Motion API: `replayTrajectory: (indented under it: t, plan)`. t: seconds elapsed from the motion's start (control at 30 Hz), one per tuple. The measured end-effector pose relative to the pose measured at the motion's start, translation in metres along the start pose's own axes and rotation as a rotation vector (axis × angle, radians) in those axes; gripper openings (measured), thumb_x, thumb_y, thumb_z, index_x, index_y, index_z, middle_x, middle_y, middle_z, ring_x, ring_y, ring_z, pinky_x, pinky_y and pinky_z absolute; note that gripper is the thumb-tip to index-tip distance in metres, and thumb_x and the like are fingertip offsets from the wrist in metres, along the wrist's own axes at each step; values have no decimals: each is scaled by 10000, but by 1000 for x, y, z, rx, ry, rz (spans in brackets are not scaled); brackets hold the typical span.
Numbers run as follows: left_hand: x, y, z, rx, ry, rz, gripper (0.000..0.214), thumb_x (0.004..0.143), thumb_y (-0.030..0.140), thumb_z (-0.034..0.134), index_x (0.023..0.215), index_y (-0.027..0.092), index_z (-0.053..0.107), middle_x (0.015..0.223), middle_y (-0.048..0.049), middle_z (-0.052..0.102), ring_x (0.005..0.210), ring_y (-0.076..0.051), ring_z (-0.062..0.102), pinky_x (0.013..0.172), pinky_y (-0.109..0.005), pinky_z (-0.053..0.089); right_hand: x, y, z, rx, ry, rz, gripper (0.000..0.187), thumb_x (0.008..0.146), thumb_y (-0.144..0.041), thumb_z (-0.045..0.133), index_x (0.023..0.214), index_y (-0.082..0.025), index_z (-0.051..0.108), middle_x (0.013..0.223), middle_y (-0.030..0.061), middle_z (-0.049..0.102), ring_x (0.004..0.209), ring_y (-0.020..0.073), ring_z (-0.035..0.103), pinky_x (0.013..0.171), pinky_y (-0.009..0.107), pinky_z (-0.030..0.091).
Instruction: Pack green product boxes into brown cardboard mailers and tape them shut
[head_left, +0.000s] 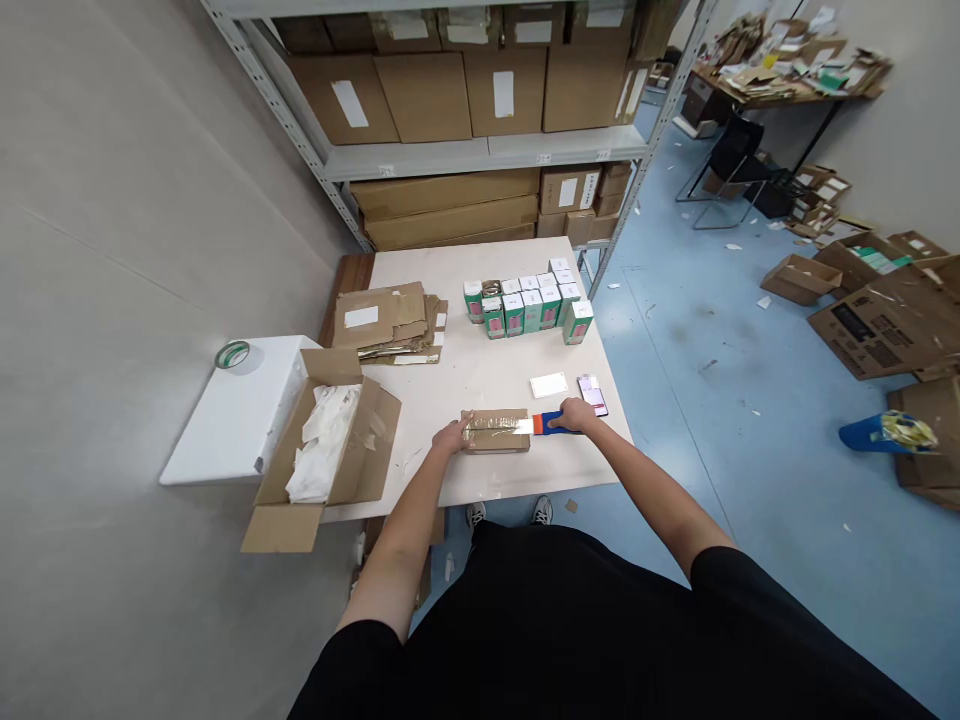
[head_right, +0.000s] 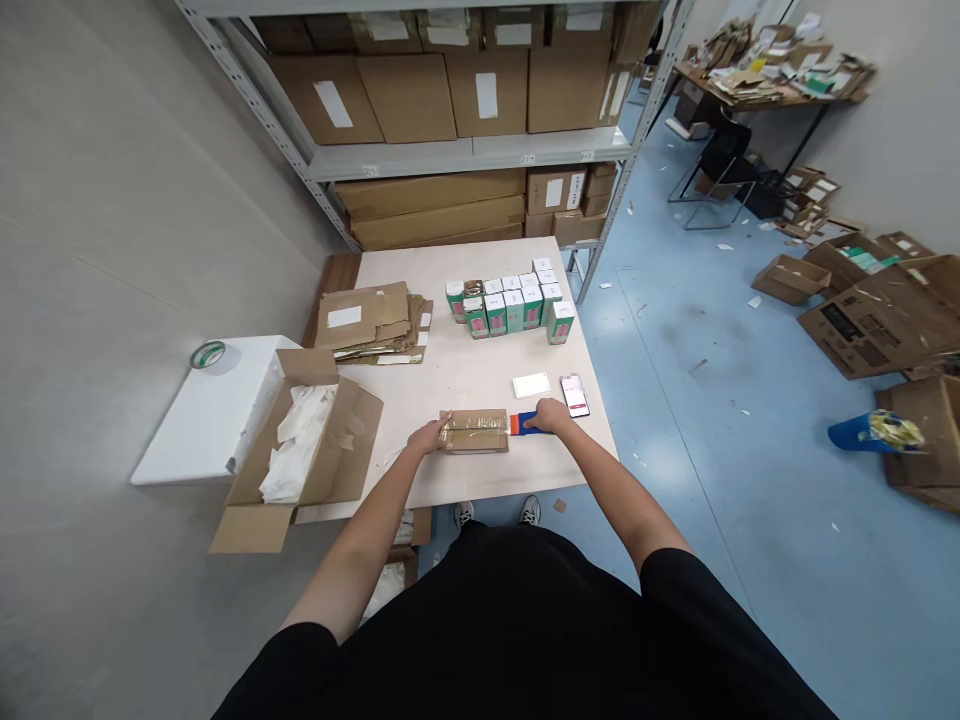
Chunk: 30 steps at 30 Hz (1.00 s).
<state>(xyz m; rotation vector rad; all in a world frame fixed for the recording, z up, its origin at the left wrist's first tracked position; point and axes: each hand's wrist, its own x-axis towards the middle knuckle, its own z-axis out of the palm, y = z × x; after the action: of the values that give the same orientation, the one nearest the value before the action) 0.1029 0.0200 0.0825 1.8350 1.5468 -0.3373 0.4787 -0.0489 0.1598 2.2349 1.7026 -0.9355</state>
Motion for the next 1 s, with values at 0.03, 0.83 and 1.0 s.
replayTrajectory:
  t: [0.03,0.83,1.0]
  plan:
    - [0,1,0,-3,1,-4,984,617,407,865,1522,396,480,1402,-101,635,1252,-333,639,951,-345,489,0,10,1,4,3,11,555,699,-632,841,997,-172,757,1036,164,767,956,322,735,700,319,538]
    - [-21,26,56,-452,304,-39,674,1045,402,395,1677,306,181,1640,-59,441,1431,-279,506,1102,-393,447,-3,8,76,134,21,218,516,866,-587,719,1173,-175,676,1155,150,742,1040,267,715,716,275,496]
    - [-19,15,52,-534,263,6,650,1045,420,407,1665,354,223,1629,-2,457,1436,-277,504,1126,-407,437,-20,0,81,180,32,295,465,890,-581,692,1142,-191,694,1140,134,751,1005,247,715,682,256,463]
